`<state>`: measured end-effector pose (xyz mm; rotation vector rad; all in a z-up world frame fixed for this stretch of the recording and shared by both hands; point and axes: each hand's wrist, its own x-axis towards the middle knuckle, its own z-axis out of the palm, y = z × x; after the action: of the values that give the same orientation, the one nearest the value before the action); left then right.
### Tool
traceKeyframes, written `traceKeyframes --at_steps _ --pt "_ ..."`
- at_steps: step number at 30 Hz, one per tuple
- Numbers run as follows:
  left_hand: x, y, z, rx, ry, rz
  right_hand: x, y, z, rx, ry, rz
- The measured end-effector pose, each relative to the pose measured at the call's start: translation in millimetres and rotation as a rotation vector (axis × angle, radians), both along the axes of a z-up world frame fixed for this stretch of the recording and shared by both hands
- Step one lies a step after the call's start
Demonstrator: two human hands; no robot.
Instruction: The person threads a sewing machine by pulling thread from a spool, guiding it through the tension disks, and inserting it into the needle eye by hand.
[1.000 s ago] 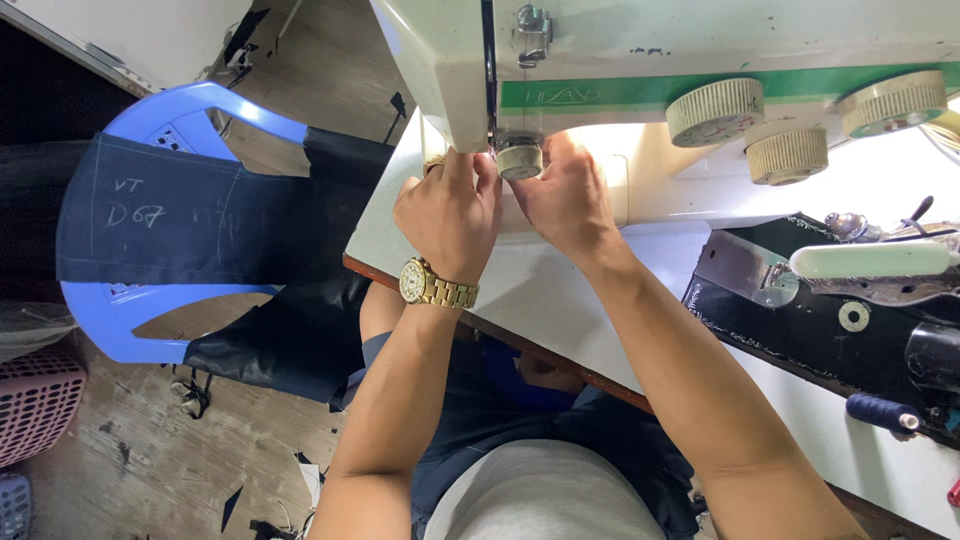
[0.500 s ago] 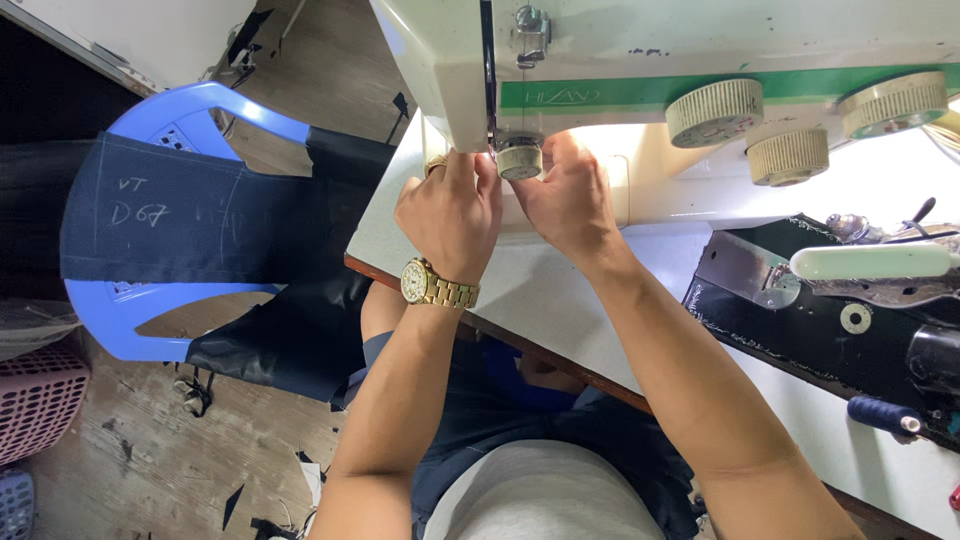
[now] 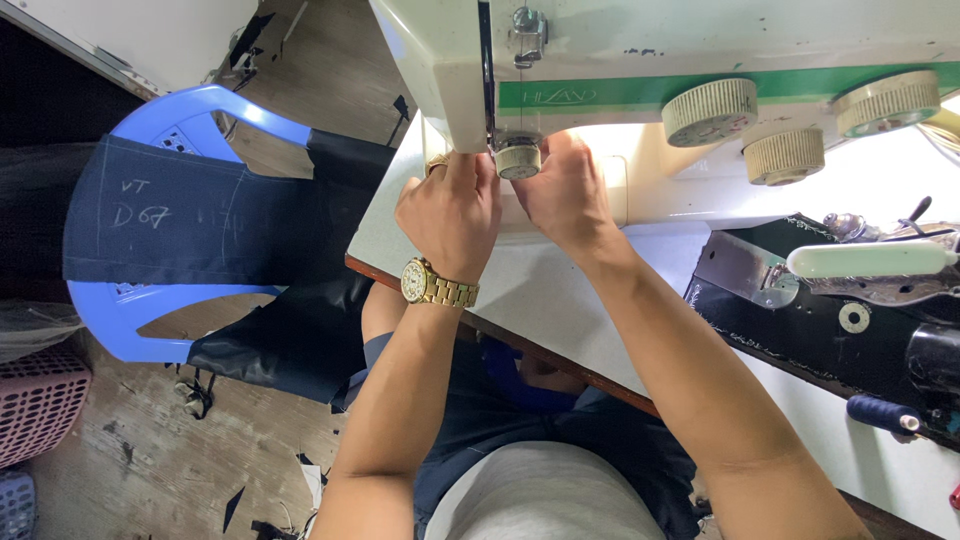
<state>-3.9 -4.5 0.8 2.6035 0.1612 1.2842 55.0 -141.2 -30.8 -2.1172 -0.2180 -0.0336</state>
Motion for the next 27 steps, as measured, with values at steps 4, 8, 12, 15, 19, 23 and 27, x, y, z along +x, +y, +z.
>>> traceKeyframes --at_steps 4,8,12,15,19,23,27 --pt "-0.3 2.8 2.6 0.017 0.019 -0.029 -0.9 6.2 18.7 0.036 0.072 0.043" --pt "-2.8 -0.9 6.9 -0.002 0.027 0.003 5.2 1.5 1.0 -0.052 0.003 0.065" --pt "-1.1 -0.7 5.7 -0.004 0.055 0.012 9.6 -2.9 -10.8 -0.086 0.032 0.125" --pt "-3.1 0.2 4.8 -0.007 0.078 -0.005 3.6 1.2 5.1 -0.078 0.077 0.108" --pt "-0.7 -1.1 3.0 -0.012 0.084 0.018 8.6 -2.2 -3.7 -0.085 0.095 0.111" --pt "-0.7 -1.6 4.3 0.002 0.067 0.015 5.7 3.1 12.4 -0.073 0.118 0.117" --pt "-0.4 -0.2 1.1 0.031 0.053 0.031 6.8 -0.2 4.8 0.001 0.059 0.152"
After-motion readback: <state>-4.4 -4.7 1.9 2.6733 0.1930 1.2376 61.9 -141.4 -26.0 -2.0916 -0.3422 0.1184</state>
